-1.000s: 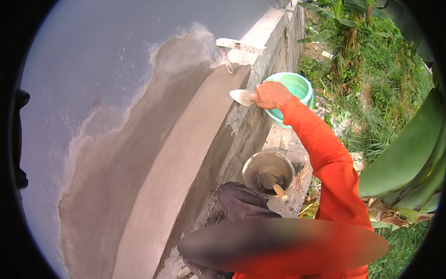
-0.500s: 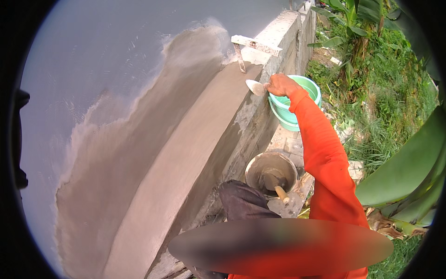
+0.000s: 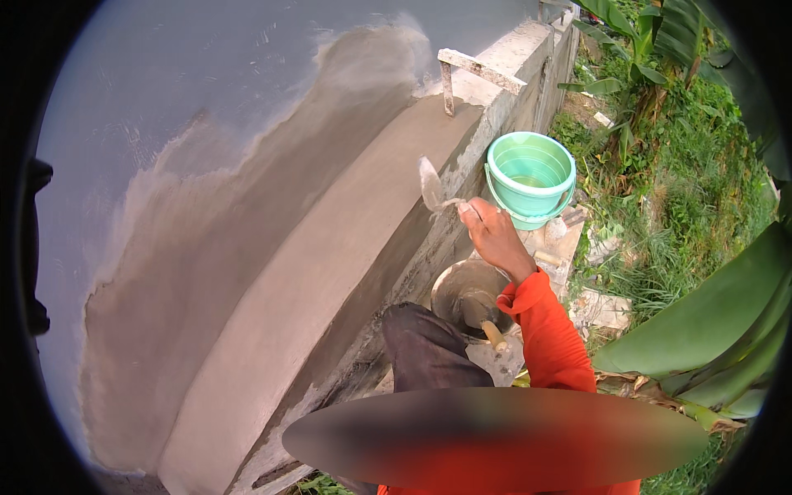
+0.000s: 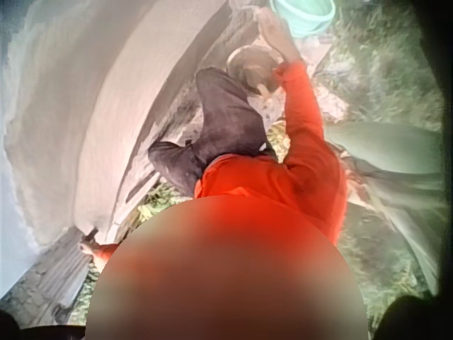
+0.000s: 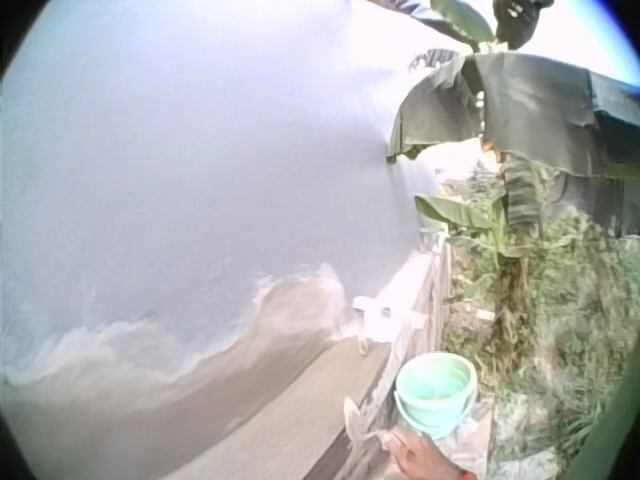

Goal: The person applies wet cement to a low outdoor wall using a trowel and a straightedge, smoothing the surface in long strokes. A green bucket and a metal mixing bowl are nearby on the ground.

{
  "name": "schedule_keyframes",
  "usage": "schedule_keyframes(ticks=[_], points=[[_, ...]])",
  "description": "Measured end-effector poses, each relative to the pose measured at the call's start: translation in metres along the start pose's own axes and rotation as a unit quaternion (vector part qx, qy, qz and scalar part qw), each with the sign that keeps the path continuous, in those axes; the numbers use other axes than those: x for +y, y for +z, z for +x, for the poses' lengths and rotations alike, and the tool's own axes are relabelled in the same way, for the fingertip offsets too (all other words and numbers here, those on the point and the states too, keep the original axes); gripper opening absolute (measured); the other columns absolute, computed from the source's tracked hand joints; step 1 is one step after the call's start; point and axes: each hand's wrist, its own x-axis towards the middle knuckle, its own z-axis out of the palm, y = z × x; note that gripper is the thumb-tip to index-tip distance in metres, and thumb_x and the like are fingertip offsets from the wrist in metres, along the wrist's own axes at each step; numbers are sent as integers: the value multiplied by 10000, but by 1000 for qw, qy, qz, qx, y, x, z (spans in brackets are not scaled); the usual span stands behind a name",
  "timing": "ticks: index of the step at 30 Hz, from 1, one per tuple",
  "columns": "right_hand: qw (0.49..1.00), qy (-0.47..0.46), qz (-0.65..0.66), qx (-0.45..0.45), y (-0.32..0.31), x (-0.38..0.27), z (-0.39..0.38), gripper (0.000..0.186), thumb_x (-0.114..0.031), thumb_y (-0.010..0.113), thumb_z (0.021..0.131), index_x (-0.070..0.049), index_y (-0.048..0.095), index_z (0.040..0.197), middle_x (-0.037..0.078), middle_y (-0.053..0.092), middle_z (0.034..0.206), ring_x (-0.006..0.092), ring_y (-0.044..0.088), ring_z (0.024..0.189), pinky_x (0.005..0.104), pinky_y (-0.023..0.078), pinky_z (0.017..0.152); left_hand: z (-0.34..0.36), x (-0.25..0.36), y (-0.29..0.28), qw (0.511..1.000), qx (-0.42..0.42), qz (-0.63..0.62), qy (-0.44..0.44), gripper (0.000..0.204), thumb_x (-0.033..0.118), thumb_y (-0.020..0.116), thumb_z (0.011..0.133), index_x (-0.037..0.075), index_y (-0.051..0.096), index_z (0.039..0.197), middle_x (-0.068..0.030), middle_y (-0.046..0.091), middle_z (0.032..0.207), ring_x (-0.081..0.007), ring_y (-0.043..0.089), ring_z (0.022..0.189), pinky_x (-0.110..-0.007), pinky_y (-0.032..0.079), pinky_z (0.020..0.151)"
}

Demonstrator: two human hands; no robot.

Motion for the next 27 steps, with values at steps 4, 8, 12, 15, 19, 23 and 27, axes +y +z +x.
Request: schedule_keyframes(ticks=[4, 8, 12, 15, 19, 23, 27], points=[[930, 271, 243, 42, 59, 77, -4, 497, -522, 510, 1119, -56, 579, 958, 45, 521, 664, 170, 507, 494, 340, 404, 447, 7, -9, 1, 1000, -1, -1, 5, 524, 307, 467, 1105, -186, 637, 1053, -337, 759, 851, -381, 748, 828, -455, 630, 783], [908, 285, 303, 56, 117, 94, -17, 502, -563, 489, 1117, -87, 572, 980, -4, 516, 696, 99, 485, 512, 285, 364, 424, 7, -6, -2, 999, -44, -13, -11, 459, 270, 550, 1075, -183, 613, 1108, -333, 749, 828, -361, 722, 753, -468, 631, 753], [891, 281, 349, 71, 156, 70, -41, 494, -548, 498, 1120, -78, 556, 980, -19, 513, 718, 85, 514, 602, 279, 405, 473, 3, 0, -1, 1000, -6, -18, -15, 345, 123, 711, 997, -172, 570, 1109, -283, 717, 889, -320, 651, 674, -479, 618, 678], [896, 267, 349, 61, 182, 51, -70, 473, -554, 475, 1123, -103, 526, 992, -18, 485, 727, 87, 473, 581, 272, 376, 470, 7, -13, -2, 995, 21, -90, 29, 358, 133, 703, 1005, -170, 557, 1129, -257, 696, 856, -316, 662, 683, -468, 605, 632], [956, 177, 231, 45, 212, 35, -111, 452, -511, 465, 1132, -80, 515, 1006, -7, 480, 721, 107, 479, 598, 280, 394, 499, 42, -39, -14, 992, -2, -101, -74, 170, 260, 685, 857, 220, 576, 981, 33, 573, 954, -150, 561, 965, -536, 486, 810], [969, 166, 186, -7, 227, 17, -147, 428, -433, 452, 1143, -26, 522, 1030, 51, 507, 694, 178, 511, 601, 356, 445, 544, 67, -55, -22, 996, -39, -65, -50, 205, 276, 706, 821, 241, 590, 986, 44, 584, 972, -148, 568, 962, -446, 476, 833], [988, 76, 133, -19, 227, -5, -169, 399, -381, 424, 1154, -11, 490, 1020, 119, 535, 678, 292, 557, 589, 444, 444, 573, 49, -54, -23, 997, -17, -65, -40, 225, 262, 713, 807, 230, 599, 999, 28, 599, 965, -160, 581, 950, -443, 483, 835]])
